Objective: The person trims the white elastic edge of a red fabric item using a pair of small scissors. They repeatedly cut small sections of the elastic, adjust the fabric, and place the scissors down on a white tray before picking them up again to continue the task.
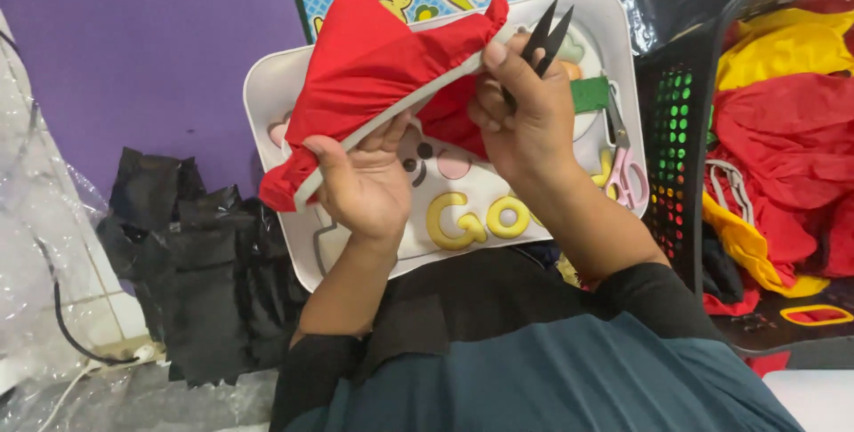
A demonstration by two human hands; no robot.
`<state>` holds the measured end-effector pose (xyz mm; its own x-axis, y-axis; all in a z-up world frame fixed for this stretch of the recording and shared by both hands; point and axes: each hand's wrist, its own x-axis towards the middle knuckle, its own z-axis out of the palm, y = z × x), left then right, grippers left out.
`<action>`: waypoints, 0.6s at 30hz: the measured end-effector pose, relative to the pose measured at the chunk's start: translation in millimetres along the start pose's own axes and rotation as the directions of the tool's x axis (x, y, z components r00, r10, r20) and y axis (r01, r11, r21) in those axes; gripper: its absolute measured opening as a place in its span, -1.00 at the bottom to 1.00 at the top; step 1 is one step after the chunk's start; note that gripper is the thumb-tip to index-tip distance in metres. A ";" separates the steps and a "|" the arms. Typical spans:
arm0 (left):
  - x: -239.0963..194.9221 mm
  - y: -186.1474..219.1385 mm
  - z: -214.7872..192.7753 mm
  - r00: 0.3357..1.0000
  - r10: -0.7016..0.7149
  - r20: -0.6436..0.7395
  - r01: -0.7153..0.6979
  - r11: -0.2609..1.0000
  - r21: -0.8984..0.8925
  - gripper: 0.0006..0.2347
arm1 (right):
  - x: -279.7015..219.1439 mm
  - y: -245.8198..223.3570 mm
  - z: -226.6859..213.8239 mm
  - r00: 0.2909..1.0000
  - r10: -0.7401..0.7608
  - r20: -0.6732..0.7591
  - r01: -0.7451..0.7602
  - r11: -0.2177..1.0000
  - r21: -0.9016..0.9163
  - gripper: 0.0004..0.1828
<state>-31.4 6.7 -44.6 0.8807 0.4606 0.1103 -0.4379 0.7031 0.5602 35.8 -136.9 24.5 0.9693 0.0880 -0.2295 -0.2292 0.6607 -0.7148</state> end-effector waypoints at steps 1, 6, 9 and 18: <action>1.1 8.3 8.2 0.994 -0.073 0.078 0.078 0.995 -0.065 -0.51 | -1.2 -8.1 3.7 0.997 0.053 0.061 -0.056 0.997 0.046 -0.82; -8.0 -7.5 7.1 0.968 -0.064 0.241 0.092 0.990 -0.107 -0.52 | -9.5 -2.5 5.8 0.989 0.089 0.116 -0.095 0.994 0.046 -0.81; -10.7 -9.2 19.7 0.979 -0.089 0.185 0.109 0.989 -0.102 -0.71 | -11.0 2.5 4.5 0.989 0.088 0.115 -0.092 0.995 0.032 -0.82; -0.1 -8.8 36.6 0.989 -0.139 -0.043 0.140 0.990 0.031 -0.86 | -19.2 12.8 -26.4 0.987 0.030 0.157 -0.016 0.996 -0.090 -0.82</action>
